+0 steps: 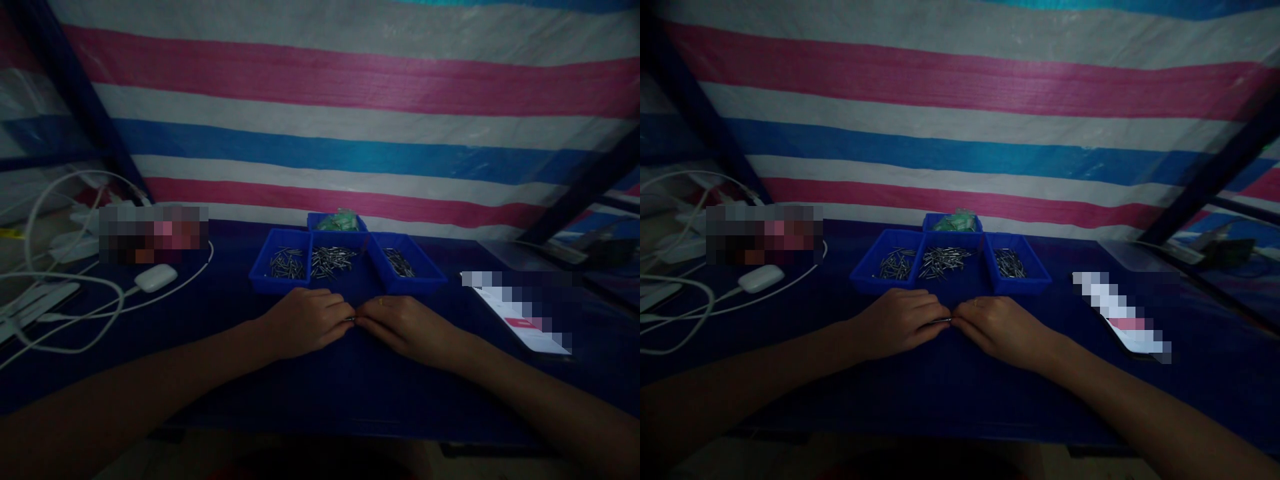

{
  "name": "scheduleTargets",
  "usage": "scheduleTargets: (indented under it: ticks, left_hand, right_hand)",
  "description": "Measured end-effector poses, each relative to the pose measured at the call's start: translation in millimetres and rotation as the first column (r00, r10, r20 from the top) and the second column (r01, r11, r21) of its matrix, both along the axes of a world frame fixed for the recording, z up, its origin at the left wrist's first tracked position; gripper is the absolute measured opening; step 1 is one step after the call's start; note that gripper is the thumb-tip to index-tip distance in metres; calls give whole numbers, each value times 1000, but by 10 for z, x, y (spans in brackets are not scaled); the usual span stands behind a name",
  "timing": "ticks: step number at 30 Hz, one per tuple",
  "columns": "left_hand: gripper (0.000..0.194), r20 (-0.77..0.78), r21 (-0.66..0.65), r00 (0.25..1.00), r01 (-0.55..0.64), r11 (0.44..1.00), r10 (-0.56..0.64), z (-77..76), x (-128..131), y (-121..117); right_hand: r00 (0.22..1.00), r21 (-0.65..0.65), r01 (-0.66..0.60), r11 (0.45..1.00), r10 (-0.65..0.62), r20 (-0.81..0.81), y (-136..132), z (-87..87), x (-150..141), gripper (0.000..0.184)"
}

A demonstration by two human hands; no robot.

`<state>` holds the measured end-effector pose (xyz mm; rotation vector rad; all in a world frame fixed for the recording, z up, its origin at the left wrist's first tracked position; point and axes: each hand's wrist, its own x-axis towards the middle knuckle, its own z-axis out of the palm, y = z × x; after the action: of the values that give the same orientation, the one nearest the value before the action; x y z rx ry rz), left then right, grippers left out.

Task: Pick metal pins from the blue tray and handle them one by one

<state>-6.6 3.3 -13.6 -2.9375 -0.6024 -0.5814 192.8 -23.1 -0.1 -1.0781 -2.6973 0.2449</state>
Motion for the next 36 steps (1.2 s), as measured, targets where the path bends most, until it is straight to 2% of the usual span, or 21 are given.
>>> scheduleTargets:
  ticks: [4,19,27,36]
  left_hand:
    - [23,25,65,997,69,996,-71,8,-17,-9]
    - [19,-35,108,998,56,993,-53,57,-34,20]
    - [19,-24,127,994,109,986,-107,46,-23,-1]
    - [11,-6,31,990,140,990,-139,45,-28,-15]
  right_hand:
    - [999,-39,-26,999,25,-35,27,-11,5,24]
    - [998,-106,-22,994,15,-68,36,4,8,23]
    - [998,-79,-32,996,28,-52,14,17,-1,24]
    - [1000,-41,-31,999,31,1,36,1,25,18]
